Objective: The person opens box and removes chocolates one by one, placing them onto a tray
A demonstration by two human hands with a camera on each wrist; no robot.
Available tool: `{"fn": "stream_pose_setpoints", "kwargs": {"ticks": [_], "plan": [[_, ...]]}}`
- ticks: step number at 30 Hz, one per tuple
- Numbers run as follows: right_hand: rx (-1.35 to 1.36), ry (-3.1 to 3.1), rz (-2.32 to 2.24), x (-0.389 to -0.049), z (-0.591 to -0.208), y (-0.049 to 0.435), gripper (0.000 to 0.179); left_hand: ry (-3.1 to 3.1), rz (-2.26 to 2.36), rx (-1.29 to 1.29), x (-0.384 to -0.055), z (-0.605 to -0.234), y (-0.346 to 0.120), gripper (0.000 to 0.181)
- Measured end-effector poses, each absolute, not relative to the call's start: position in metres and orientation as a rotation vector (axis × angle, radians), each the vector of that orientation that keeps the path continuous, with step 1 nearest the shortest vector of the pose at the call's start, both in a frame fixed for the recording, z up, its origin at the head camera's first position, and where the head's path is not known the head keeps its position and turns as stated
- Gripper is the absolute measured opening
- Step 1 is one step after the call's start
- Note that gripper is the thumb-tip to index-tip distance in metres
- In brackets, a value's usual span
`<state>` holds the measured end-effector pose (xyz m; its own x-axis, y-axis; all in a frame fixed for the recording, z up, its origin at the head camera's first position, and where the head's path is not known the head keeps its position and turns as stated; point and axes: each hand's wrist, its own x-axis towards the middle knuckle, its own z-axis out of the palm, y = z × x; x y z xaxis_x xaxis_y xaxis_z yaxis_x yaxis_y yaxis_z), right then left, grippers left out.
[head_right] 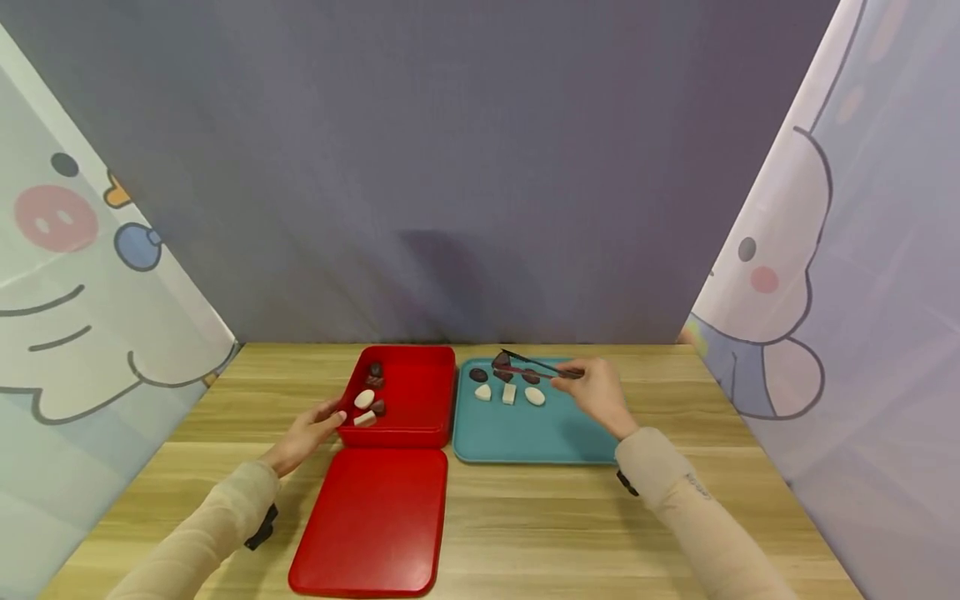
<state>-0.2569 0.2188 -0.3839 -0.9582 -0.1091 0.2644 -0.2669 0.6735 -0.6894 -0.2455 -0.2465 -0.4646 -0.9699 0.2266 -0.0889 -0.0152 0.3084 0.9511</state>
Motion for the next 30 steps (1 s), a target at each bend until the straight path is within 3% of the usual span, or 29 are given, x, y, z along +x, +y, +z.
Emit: {"fn": "stream_pose_setpoints", "kwargs": {"ticks": [30], "plan": [[0.182, -2.769, 1.02, -0.253, -0.404, 0.275, 0.031, 2.39, 1.701, 0.158, -0.247, -0.463, -0.244, 0.059]]}}
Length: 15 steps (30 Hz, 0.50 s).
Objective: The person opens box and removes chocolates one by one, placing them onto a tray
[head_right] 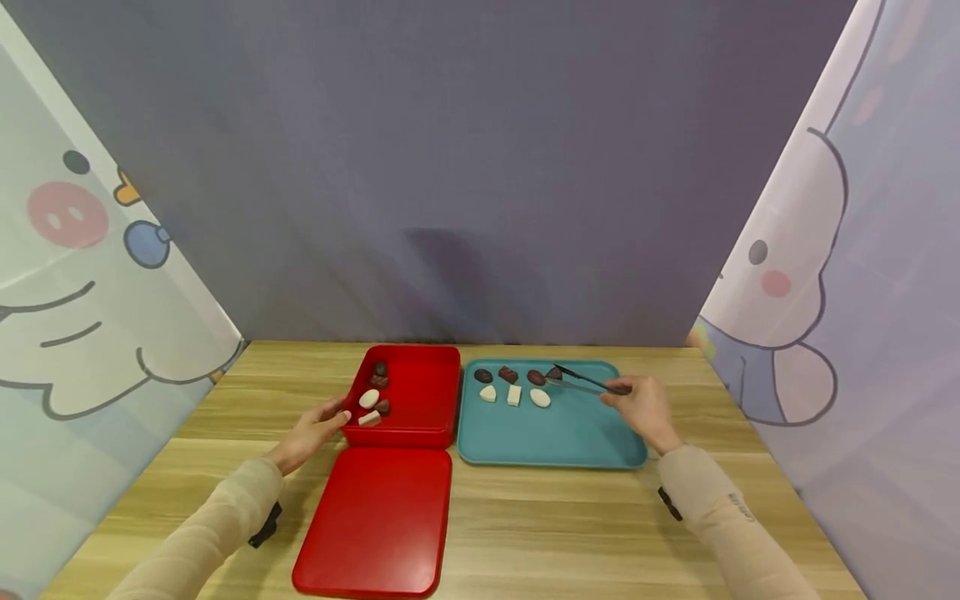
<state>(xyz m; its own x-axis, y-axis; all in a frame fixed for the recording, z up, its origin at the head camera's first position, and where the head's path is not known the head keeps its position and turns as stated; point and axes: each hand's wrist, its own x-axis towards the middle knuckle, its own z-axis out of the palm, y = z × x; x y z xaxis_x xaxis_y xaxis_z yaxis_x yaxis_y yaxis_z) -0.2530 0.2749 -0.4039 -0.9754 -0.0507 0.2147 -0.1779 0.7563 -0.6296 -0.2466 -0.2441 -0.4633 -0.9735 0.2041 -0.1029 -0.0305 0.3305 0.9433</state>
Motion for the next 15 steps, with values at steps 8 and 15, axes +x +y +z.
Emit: {"fn": "stream_pose_setpoints", "kwargs": {"ticks": [8, 15], "plan": [[0.145, -2.775, 0.967, -0.249, -0.412, 0.285, 0.03, 2.392, 1.699, 0.179, -0.248, -0.465, -0.245, 0.061], [0.114, -2.787, 0.941, -0.252, -0.421, 0.292, 0.028, 2.377, 1.721, 0.184, -0.247, -0.465, -0.245, 0.059]]}}
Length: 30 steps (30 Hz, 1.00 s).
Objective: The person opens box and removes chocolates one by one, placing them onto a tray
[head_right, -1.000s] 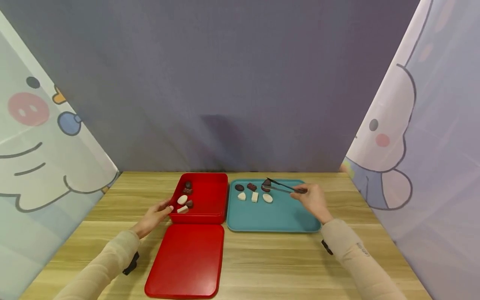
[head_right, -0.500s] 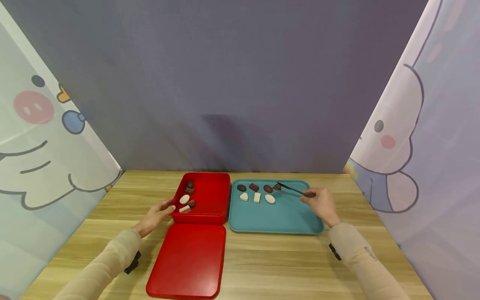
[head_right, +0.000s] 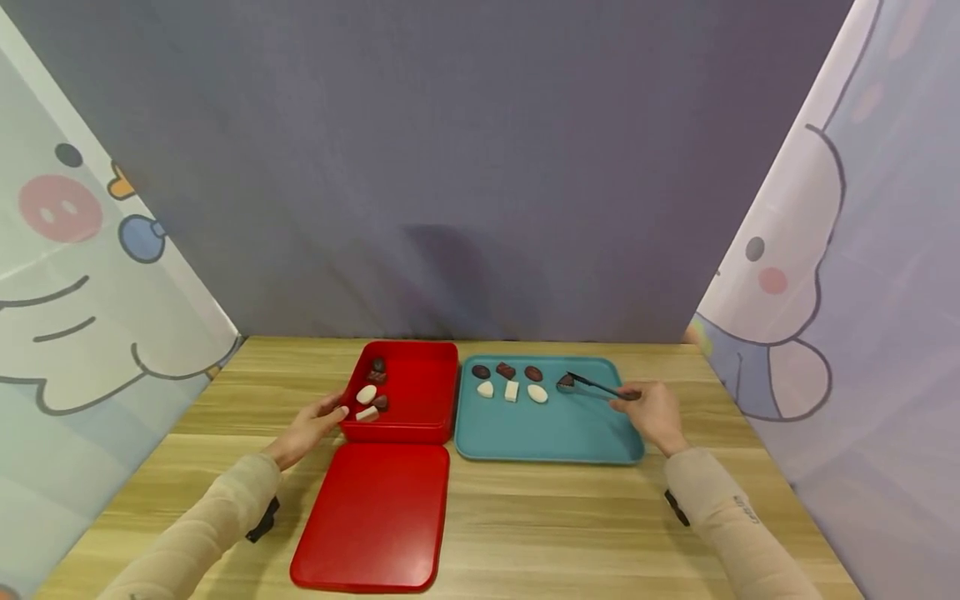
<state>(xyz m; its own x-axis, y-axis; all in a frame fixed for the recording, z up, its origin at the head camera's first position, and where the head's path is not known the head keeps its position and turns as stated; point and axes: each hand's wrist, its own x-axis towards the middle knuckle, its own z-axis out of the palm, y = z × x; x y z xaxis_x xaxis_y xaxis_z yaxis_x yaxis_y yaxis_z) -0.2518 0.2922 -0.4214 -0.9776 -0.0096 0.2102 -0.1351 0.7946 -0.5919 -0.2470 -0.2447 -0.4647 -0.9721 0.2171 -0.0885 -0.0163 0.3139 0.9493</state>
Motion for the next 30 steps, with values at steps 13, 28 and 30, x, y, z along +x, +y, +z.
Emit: {"fn": "stream_pose_setpoints", "kwargs": {"ticks": [13, 28, 30], "plan": [[0.086, -2.814, 0.969, -0.2513, -0.425, 0.2934, 0.029, 2.38, 1.721, 0.167, -0.2467, -0.4661, -0.2443, 0.059], [0.006, -2.867, 1.116, -0.2577, -0.4288, 0.2976, 0.039, 2.356, 1.734, 0.162, -0.2469, -0.4652, -0.2465, 0.059], [0.001, -2.874, 1.14, -0.2576, -0.4291, 0.2983, 0.04, 2.363, 1.726, 0.165, -0.2469, -0.4647, -0.2467, 0.059]]}}
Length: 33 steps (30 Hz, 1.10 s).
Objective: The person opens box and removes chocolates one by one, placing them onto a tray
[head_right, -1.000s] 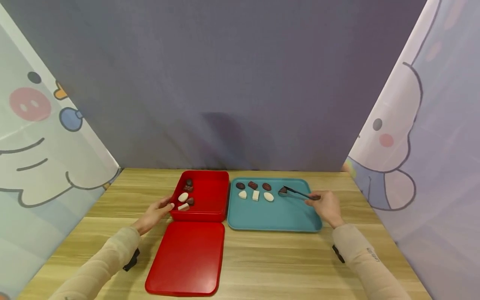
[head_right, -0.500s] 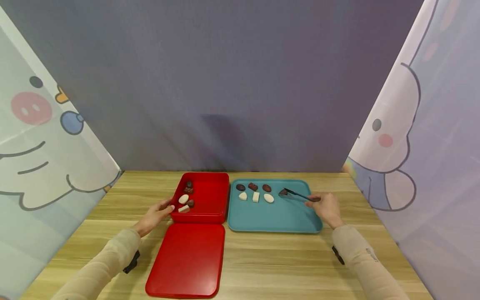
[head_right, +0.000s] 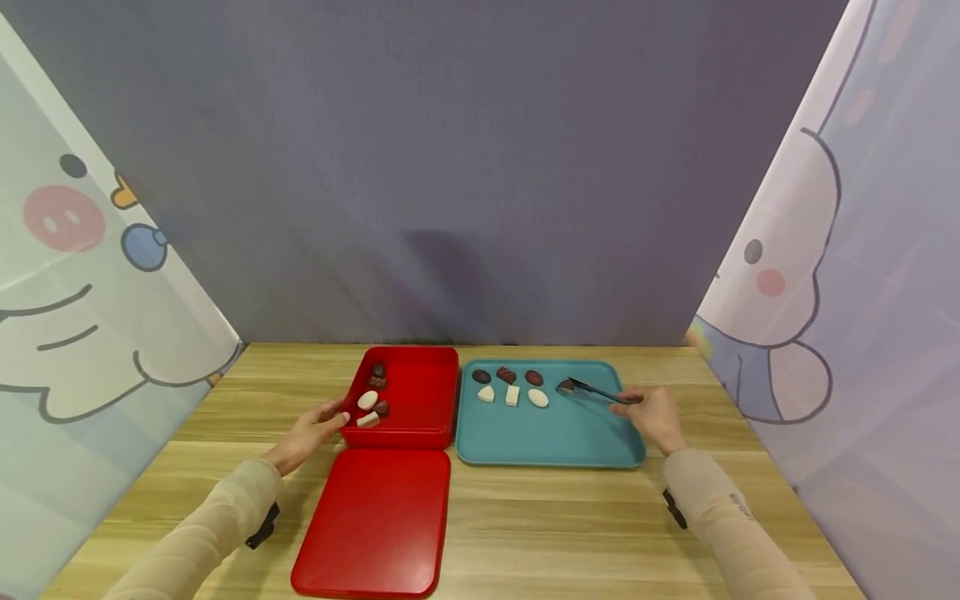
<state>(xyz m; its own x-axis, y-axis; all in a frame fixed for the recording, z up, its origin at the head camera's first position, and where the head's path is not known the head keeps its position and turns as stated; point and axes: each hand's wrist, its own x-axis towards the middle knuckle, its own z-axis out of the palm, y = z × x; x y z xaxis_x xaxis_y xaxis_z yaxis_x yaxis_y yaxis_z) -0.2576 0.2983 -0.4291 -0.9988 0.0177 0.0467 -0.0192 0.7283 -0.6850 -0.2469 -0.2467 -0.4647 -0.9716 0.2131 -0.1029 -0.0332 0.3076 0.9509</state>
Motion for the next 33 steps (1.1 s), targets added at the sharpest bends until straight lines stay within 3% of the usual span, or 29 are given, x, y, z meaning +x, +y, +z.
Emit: {"fn": "stream_pose_setpoints", "kwargs": {"ticks": [12, 22, 33], "plan": [[-0.019, -2.899, 1.1, -0.258, -0.43, 0.301, 0.042, 2.354, 1.729, 0.191, -0.246, -0.465, -0.244, 0.059], [-0.091, -2.872, 1.198, -0.256, -0.427, 0.299, 0.056, 2.358, 1.733, 0.187, -0.246, -0.463, -0.244, 0.059], [-0.005, -2.817, 1.239, -0.26, -0.408, 0.266, 0.058, 2.372, 1.717, 0.16, -0.246, -0.462, -0.245, 0.058]]}}
